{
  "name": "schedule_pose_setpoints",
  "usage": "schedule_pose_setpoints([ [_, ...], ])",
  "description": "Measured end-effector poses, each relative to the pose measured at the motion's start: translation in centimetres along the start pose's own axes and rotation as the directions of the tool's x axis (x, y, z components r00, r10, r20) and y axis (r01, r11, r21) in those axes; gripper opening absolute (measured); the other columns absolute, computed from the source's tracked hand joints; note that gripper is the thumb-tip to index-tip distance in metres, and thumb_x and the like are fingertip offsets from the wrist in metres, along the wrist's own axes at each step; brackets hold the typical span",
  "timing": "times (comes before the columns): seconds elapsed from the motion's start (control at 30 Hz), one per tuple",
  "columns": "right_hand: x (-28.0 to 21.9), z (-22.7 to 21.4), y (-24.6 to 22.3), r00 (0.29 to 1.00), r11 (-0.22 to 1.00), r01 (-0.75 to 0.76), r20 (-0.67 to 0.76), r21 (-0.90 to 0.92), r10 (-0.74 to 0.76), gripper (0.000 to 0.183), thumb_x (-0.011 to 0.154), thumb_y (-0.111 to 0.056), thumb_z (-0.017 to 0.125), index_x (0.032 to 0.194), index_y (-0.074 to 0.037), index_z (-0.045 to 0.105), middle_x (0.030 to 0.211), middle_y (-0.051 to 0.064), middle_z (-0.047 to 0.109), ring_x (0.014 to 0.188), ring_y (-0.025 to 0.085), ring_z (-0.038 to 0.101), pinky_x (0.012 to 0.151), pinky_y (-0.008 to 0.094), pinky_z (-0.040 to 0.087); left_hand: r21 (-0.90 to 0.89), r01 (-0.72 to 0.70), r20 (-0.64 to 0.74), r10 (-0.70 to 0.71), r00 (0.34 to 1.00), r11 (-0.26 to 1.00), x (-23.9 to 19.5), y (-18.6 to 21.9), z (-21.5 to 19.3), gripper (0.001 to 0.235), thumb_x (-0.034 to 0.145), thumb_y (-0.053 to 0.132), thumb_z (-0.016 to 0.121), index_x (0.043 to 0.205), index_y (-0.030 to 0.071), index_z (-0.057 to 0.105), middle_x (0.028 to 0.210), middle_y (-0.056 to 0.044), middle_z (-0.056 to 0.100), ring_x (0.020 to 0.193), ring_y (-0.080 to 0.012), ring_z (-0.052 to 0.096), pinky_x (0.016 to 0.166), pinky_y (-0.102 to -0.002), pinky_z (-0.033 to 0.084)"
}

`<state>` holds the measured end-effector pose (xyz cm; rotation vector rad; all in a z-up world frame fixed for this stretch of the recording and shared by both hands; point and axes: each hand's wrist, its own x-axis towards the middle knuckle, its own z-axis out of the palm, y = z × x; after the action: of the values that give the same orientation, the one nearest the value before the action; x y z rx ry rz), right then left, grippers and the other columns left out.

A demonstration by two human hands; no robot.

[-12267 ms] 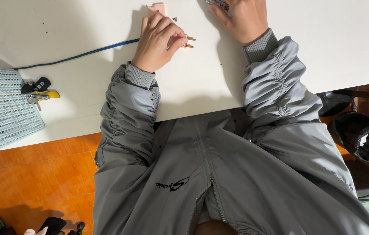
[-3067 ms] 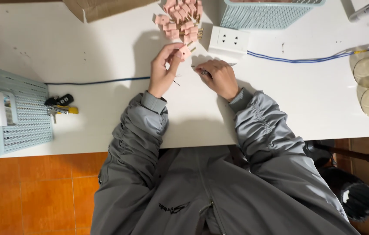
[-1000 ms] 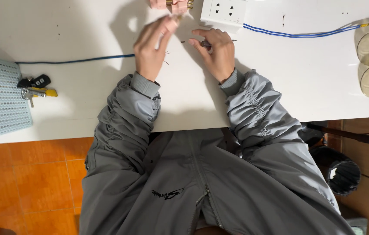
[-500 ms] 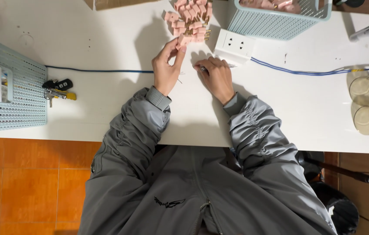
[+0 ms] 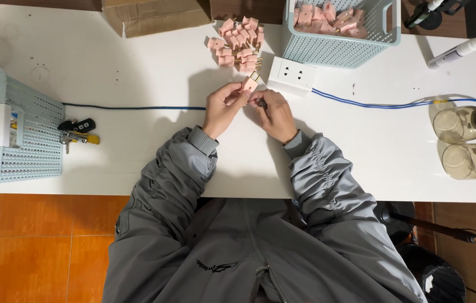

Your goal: Wiring an electrical plug by inserting wires and tightening internal screws with a screwdriver

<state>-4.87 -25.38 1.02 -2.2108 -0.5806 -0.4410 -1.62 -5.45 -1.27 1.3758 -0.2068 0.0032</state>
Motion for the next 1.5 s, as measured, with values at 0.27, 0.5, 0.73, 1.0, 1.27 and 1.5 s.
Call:
schedule_pose_setpoints([
  [0.27, -0.4, -0.4, -0.3, 0.993, 0.965, -0.046, -0.096, 0.257, 0.073, 0.012, 0.116, -0.014, 0.074, 0.125, -0.005, 0.076, 0.086, 0.011, 0.066, 0.080, 0.028, 0.065, 0.080, 0.042, 0.055, -0.155, 0.130, 0.205, -0.096, 0.974, 0.979, -0.9, 1.9, 0.8, 0.030, 0.108, 0.014, 0.085, 0.132, -0.004, 0.079, 0.106, -0.017, 0.084, 0.095, -0.0204, 0.086, 0.091, -0.037, 0.073],
  [0.5, 0.2, -1.3, -1.0, 0.988, 0.982, 0.043, -0.155, 0.185, -0.014, 0.017, 0.116, -0.018, 0.074, 0.124, -0.003, 0.077, 0.080, 0.013, 0.066, 0.076, 0.036, 0.067, 0.078, 0.046, 0.058, -0.163, 0.181, 0.272, -0.132, 0.953, 0.970, -1.3, 3.6, 0.9, 0.037, 0.111, 0.024, 0.084, 0.135, -0.003, 0.078, 0.110, -0.018, 0.084, 0.101, -0.0207, 0.086, 0.095, -0.034, 0.072],
  [0.73, -0.2, -0.6, 0.6, 0.979, 0.988, 0.097, -0.187, 0.116, -0.074, 0.017, 0.118, -0.020, 0.073, 0.123, -0.004, 0.078, 0.077, 0.010, 0.060, 0.072, 0.036, 0.065, 0.076, 0.047, 0.057, -0.155, 0.162, 0.260, -0.118, 0.958, 0.974, -1.2, 3.4, 1.2, 0.036, 0.117, 0.026, 0.075, 0.137, -0.004, 0.077, 0.112, -0.018, 0.084, 0.104, -0.0206, 0.084, 0.098, -0.036, 0.072],
  [1.0, -0.3, -0.4, 0.0, 0.960, 0.989, 0.100, -0.270, 0.108, -0.067, 0.015, 0.114, -0.015, 0.081, 0.123, -0.004, 0.082, 0.079, 0.011, 0.062, 0.073, 0.035, 0.063, 0.075, 0.047, 0.055, -0.161, 0.128, 0.243, -0.086, 0.966, 0.979, -1.1, 3.5, 1.0, 0.035, 0.116, 0.026, 0.076, 0.135, -0.003, 0.077, 0.112, -0.019, 0.083, 0.106, -0.0238, 0.084, 0.101, -0.038, 0.071],
  [1.27, -0.4, -0.4, -0.1, 0.938, 0.944, -0.012, -0.324, 0.329, 0.125, 0.035, 0.113, -0.007, 0.084, 0.142, 0.001, 0.066, 0.090, 0.011, 0.058, 0.084, 0.024, 0.057, 0.082, 0.041, 0.051, -0.120, 0.106, 0.262, -0.071, 0.962, 0.987, -0.9, 3.0, 0.2, 0.037, 0.116, 0.028, 0.076, 0.138, -0.002, 0.077, 0.117, -0.022, 0.082, 0.110, -0.0268, 0.084, 0.104, -0.040, 0.069],
  [1.5, 0.2, -3.8, -1.7, 0.936, 0.955, 0.015, -0.339, 0.298, 0.091, 0.035, 0.128, -0.020, 0.052, 0.145, 0.003, 0.073, 0.109, 0.008, 0.039, 0.105, 0.020, 0.046, 0.098, 0.040, 0.046, -0.196, 0.030, 0.089, -0.013, 0.996, 0.980, 0.1, 3.9, -1.1, 0.035, 0.118, 0.030, 0.073, 0.139, 0.003, 0.076, 0.117, -0.017, 0.082, 0.108, -0.0207, 0.082, 0.102, -0.034, 0.069],
])
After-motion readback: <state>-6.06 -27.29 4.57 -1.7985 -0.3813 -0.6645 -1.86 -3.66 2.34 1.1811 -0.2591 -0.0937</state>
